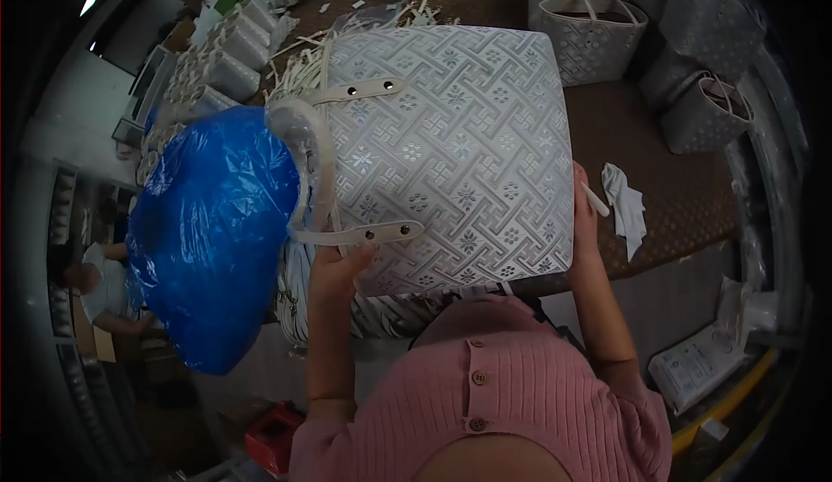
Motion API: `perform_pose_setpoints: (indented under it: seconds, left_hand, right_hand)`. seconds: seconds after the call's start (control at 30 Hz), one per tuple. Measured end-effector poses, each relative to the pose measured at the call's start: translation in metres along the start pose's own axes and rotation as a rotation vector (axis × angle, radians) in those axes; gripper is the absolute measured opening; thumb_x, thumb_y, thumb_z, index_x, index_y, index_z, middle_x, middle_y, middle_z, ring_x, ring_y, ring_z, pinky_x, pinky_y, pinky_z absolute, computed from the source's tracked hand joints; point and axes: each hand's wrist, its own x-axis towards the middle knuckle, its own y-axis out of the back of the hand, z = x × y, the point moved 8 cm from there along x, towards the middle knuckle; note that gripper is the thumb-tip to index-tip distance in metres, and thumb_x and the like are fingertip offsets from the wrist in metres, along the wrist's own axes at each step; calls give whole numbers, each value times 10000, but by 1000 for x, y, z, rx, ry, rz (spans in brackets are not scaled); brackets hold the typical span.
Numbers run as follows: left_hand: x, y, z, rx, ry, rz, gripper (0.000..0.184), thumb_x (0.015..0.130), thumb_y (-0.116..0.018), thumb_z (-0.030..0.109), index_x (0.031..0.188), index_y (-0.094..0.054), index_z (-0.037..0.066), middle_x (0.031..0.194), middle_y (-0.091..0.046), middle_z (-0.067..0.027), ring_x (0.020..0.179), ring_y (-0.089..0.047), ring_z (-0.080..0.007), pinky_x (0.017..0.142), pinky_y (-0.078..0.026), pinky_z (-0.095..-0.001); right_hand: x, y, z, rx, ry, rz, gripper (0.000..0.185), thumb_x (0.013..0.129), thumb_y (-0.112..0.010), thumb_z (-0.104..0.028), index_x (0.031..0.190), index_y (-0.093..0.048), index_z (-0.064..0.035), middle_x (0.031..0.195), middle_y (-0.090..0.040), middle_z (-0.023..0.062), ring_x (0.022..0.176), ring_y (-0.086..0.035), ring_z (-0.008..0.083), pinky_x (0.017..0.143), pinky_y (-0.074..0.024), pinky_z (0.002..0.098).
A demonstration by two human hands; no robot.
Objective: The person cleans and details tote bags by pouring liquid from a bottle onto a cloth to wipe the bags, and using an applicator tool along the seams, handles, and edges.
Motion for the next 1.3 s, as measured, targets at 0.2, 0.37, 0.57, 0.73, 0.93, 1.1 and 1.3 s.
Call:
perform_pose_setpoints:
  seconds: [0.2,0.37,0.57,0.73,0.93,1.1,1.3]
  left_hand:
    - [-19,-7,9,32,-154,171,515,893,-473,218,1313,-275,-5,1186,-487,-144,1054,-512,-235,885,-421,-352]
    - [-17,-22,-1,-534,-65,-21,538,927,-376,324,1334,-220,7,1198,-474,-156,1072,-499,-262,892,-432,-379]
    - [-20,16,-19,230,-183,127,620,793,-560,262,1293,-315,-11,1221,-448,-163,1095,-485,-260,899,-417,-368]
    - [-16,-22,-4,-109,-258,-68,736,697,-645,-15,1315,-246,-38,1137,-503,-131,963,-543,-182,785,-463,-285]
    - [-18,-17,-8,-44,-302,-102,629,677,-653,-38,1240,-374,-49,1129,-523,-159,1004,-547,-228,817,-468,-336]
    - [-13,-22,-2,-103,-314,-102,600,659,-647,-34,1208,-405,-60,1105,-535,-159,969,-565,-234,803,-479,-335]
    - [-14,-2,-2,-105,-425,-20,629,642,-628,-32,1219,-382,-65,1121,-524,-172,978,-555,-261,794,-485,-359]
  right_hand:
    - [7,-4,-1,-72,57,-83,270,933,-392,-296,1034,-481,-62,871,-516,0,776,-510,57,664,-432,194]
    - [11,3,-4,-96,23,-87,248,931,-397,-269,1030,-483,-59,881,-519,3,786,-518,59,667,-439,193]
    - [13,4,-13,-48,124,-197,336,934,-334,-224,1209,-409,-46,1102,-498,60,963,-528,137,822,-449,261]
    - [8,-5,-28,-34,241,-230,240,927,-376,-228,1065,-413,-36,955,-524,53,846,-531,95,724,-453,219]
    - [8,-6,-29,-19,244,-217,264,910,-391,-247,1065,-407,-33,964,-529,70,857,-544,111,728,-463,232]
    - [12,-2,-28,-29,269,-230,262,909,-396,-246,1061,-409,-33,952,-532,71,857,-545,112,724,-463,233]
    - [15,-9,-26,-28,238,-263,206,893,-421,-203,1036,-414,-56,961,-533,73,896,-531,125,761,-440,240]
